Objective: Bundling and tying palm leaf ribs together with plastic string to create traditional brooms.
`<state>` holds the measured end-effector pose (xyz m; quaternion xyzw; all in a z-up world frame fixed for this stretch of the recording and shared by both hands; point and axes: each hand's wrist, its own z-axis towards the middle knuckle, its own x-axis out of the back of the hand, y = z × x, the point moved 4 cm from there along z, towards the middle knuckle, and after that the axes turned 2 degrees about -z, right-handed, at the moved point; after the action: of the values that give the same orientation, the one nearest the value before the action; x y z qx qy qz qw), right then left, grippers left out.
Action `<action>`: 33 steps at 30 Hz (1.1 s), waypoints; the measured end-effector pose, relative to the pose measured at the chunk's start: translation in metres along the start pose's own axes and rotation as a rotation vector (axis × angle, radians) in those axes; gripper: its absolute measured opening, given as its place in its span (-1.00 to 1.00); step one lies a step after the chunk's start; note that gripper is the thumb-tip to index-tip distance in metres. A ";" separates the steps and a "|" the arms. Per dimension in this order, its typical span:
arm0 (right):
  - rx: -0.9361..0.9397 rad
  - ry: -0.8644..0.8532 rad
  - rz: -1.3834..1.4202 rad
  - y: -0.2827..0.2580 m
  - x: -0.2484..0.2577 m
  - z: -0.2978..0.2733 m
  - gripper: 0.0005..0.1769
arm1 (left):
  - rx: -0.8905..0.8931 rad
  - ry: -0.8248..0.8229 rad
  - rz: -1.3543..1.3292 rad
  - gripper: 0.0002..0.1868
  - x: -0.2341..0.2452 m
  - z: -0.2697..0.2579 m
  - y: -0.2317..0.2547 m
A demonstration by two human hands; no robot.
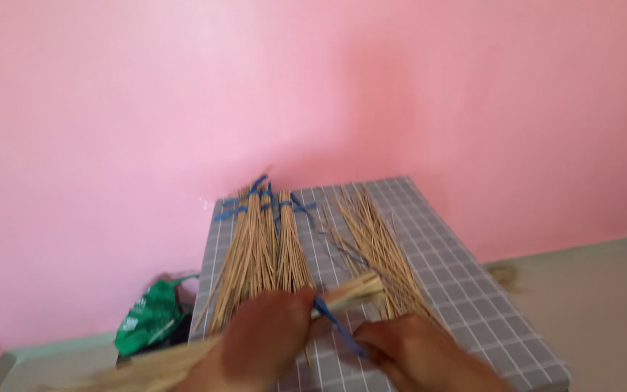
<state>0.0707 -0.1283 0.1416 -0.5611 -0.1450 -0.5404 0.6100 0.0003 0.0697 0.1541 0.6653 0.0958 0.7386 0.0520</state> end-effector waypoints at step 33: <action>-0.364 -0.414 0.573 0.023 -0.051 -0.009 -0.46 | -0.099 0.141 0.013 -0.84 0.024 -0.021 0.020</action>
<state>0.0663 -0.1155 0.0868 -0.7749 -0.0044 -0.2405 0.5846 -0.0221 0.0540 0.1800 0.6090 0.0585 0.7876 0.0732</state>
